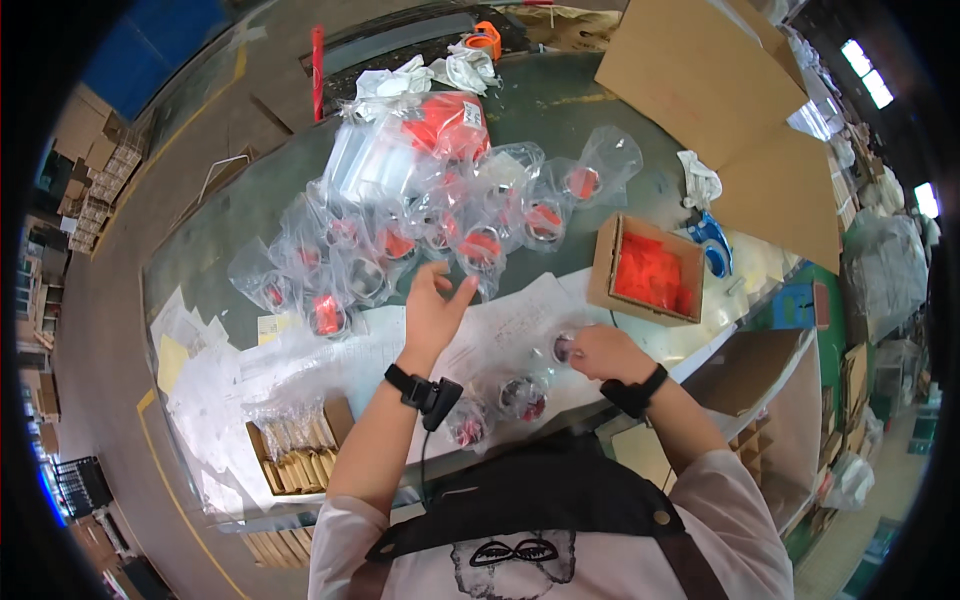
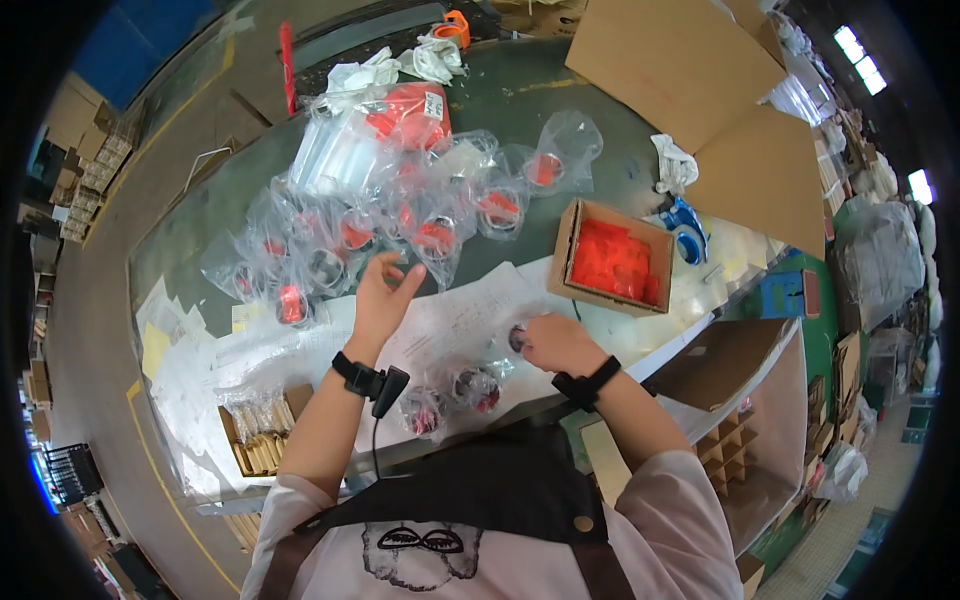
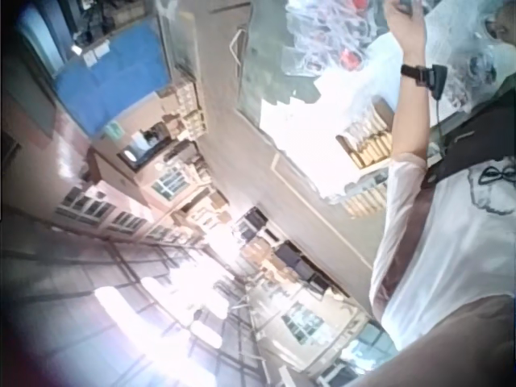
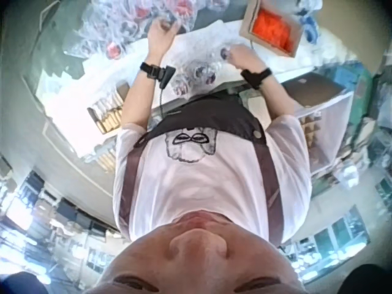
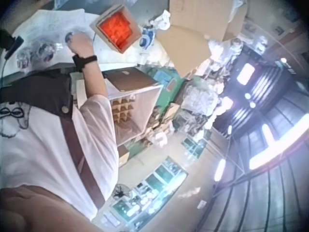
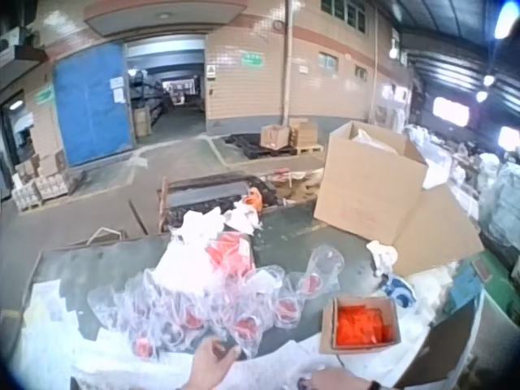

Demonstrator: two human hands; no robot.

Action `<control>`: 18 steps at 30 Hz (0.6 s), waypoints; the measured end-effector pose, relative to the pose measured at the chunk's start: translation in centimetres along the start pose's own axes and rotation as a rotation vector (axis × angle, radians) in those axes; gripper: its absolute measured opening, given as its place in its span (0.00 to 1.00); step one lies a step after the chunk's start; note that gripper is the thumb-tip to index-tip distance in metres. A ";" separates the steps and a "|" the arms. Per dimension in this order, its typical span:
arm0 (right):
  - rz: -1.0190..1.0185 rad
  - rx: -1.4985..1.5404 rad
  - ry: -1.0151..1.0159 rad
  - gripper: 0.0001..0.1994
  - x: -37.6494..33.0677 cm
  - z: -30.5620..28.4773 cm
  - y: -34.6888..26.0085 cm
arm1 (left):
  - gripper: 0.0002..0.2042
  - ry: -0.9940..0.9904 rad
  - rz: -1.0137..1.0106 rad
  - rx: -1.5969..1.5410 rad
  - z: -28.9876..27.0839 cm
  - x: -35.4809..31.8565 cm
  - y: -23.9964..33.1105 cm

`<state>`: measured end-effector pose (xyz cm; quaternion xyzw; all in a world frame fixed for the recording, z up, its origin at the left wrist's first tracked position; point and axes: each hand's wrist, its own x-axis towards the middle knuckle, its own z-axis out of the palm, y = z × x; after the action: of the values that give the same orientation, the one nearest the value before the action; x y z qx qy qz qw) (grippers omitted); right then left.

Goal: The person places red foam inserts into clear plastic bags containing small cylindrical objects. They then arrange the filled bags into a large cardboard box lined with a plastic bag. The person adds a cardboard divider to the box and continues to pack more bags into the compartments.

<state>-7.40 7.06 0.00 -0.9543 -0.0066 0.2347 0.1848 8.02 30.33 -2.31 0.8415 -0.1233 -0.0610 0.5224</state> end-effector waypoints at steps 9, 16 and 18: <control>-0.309 0.079 0.532 0.08 9.4 -7.2 -5.4 | 0.12 -0.113 -0.218 -0.294 2.0 2.6 -0.7; -0.570 0.527 -0.028 0.20 4.0 -7.0 -10.9 | 0.10 -0.072 -0.317 -0.286 -8.5 -4.6 -1.6; -0.424 0.466 0.140 0.22 3.8 -5.2 -10.1 | 0.14 -0.132 -0.385 -0.301 -10.2 -6.8 -2.2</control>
<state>-0.95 15.07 6.20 -0.8776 -0.1386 0.1198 0.4430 4.17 41.89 0.11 0.7563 0.0157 -0.2321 0.6115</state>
